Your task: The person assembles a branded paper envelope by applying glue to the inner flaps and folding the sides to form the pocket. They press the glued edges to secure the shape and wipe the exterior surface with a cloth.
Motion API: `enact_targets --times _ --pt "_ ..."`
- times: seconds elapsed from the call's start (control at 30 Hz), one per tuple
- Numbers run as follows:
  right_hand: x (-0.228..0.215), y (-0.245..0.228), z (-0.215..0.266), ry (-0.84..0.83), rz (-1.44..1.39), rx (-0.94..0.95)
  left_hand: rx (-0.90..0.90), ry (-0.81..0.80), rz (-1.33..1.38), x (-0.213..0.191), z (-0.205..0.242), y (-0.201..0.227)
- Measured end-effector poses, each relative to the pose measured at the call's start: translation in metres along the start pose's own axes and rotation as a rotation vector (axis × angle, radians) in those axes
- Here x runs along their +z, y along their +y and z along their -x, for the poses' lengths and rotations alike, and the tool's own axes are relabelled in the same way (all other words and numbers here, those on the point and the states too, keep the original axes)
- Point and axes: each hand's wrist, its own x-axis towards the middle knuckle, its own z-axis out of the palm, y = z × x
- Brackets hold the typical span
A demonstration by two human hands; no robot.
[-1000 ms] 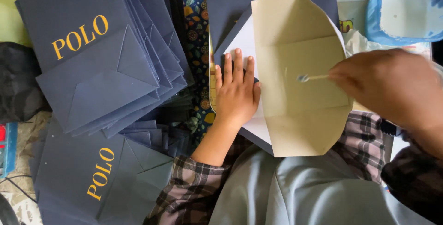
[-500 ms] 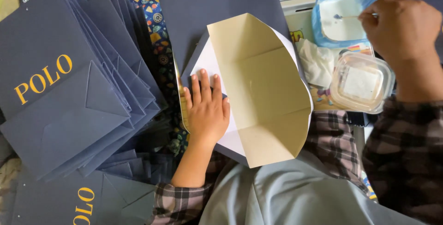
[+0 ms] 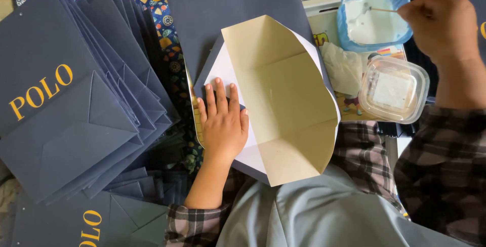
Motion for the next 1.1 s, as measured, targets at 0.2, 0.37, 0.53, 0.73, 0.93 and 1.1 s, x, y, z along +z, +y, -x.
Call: enact_targets --times 0.2,0.37,0.53,0.73,0.93,1.1 --pt "-0.050 -0.078 0.005 -0.181 -0.409 0.396 -0.003 0.013 -0.004 0.003 0.001 0.000" --pt "-0.041 -0.069 0.005 -0.239 -0.914 0.439 -0.002 0.033 -0.008 0.001 0.001 0.001" --pt "-0.070 -0.115 0.019 -0.290 -0.874 0.180 -0.003 0.045 -0.012 -0.001 0.002 0.001" --pt "-0.089 -0.208 0.041 -0.145 0.421 -0.395 -0.006 0.062 0.043 0.004 0.002 0.000" --pt "-0.039 -0.235 0.046 -0.046 0.625 -0.691 -0.034 0.056 0.083 0.007 0.002 0.000" --pt "-0.027 -0.231 0.048 -0.111 0.662 -0.691 -0.008 0.088 0.097 0.004 0.002 -0.001"
